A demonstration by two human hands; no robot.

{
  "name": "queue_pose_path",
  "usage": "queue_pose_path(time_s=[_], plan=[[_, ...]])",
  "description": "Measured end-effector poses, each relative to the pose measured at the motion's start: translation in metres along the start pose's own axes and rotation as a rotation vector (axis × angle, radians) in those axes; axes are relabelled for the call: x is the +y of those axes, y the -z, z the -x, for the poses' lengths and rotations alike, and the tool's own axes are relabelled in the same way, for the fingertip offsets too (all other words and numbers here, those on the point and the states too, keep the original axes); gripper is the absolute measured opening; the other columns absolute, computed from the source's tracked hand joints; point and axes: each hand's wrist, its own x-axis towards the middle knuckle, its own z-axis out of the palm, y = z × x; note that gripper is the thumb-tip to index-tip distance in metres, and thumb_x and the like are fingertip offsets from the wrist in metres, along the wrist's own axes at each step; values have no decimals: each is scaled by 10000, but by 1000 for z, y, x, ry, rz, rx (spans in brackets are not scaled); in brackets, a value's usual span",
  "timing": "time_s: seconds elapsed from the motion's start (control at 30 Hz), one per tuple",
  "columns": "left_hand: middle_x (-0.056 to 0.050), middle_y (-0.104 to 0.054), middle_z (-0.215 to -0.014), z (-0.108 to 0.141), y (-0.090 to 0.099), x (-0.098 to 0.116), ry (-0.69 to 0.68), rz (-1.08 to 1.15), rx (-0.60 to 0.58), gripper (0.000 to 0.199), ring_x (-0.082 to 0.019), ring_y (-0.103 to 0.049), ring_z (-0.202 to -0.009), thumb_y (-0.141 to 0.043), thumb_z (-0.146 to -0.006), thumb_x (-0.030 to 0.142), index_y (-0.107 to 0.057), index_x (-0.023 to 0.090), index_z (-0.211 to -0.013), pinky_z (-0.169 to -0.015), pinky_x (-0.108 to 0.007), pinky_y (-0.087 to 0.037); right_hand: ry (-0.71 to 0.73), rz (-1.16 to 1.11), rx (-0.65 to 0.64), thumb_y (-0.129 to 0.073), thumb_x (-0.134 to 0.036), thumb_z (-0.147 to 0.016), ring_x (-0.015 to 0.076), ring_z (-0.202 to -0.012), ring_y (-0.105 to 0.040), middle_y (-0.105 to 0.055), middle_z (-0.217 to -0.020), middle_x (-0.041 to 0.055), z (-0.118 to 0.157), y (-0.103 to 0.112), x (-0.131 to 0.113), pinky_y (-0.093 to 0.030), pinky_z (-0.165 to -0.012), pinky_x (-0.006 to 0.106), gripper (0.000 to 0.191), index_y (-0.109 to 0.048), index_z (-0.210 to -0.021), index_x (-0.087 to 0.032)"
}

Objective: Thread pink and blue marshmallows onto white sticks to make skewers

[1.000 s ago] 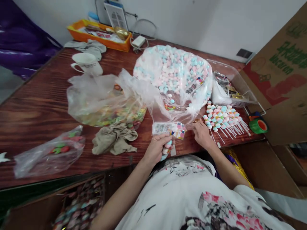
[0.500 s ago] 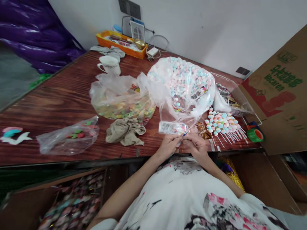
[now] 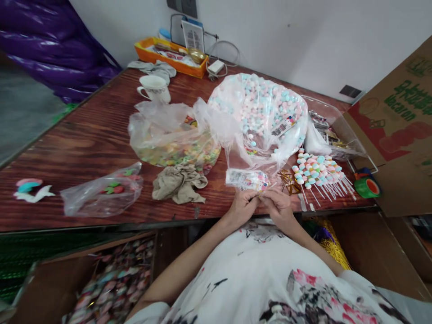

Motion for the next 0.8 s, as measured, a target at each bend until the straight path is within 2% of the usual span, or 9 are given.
queue_pose_path(time_s=[0.13,0.23,0.3,0.43,0.53,0.6,0.67,0.8], plan=[[33,-453,-607,3,4,4,-29,-51,-6,195,-99,-417,-614,-457,-777,177,-559,142,-615,-609,-229,-339,30,126,-81,-503,-133,-901,165,-781,-614,-676,-840,61,0,2,6,-506,-701,311,236,-705,-1003,-203],[38,-430,-594,6,5,8,24,-1,-38,189,-95,-406,-596,-480,-766,168,-519,151,-582,-589,-225,-324,-23,32,-102,-500,-130,-899,155,-762,-626,-685,-824,45,3,5,14,-515,-697,300,246,-708,-998,-217],[38,-421,-583,6,4,10,55,28,-60,263,-91,-396,-578,-498,-810,215,-482,155,-555,-576,-227,-317,-76,-65,-99,-507,-126,-889,147,-752,-638,-693,-820,27,6,6,19,-521,-717,296,239,-705,-982,-223],[34,-416,-567,4,-1,12,36,2,-88,389,-89,-387,-569,-514,-880,321,-448,157,-533,-573,-230,-318,-178,-140,-47,-539,-128,-860,114,-636,-584,-633,-726,-20,13,6,24,-498,-654,257,253,-652,-1069,-212],[32,-415,-576,1,-4,14,40,18,-88,397,-88,-387,-573,-529,-887,342,-443,157,-546,-562,-222,-322,-172,-117,50,-564,-136,-851,110,-629,-557,-592,-702,-41,18,5,24,-496,-677,262,318,-562,-1160,-211],[32,-406,-589,0,-6,14,65,39,-62,389,-89,-386,-574,-536,-887,362,-455,159,-566,-544,-214,-327,-130,-74,141,-595,-148,-841,131,-736,-595,-621,-763,-17,22,5,24,-506,-773,300,275,-557,-1105,-215],[32,-401,-595,-2,-6,15,78,46,-24,379,-91,-385,-571,-545,-885,379,-480,159,-584,-537,-212,-338,-112,-33,202,-620,-154,-831,144,-793,-609,-643,-813,10,24,6,23,-503,-792,309,175,-582,-991,-214],[17,-447,-605,-7,-6,16,-31,-41,19,363,-101,-418,-595,-548,-895,348,-518,157,-588,-591,-233,-364,-188,-107,123,-626,-176,-839,129,-699,-610,-669,-777,12,21,10,26,-494,-678,265,33,-643,-859,-195]])
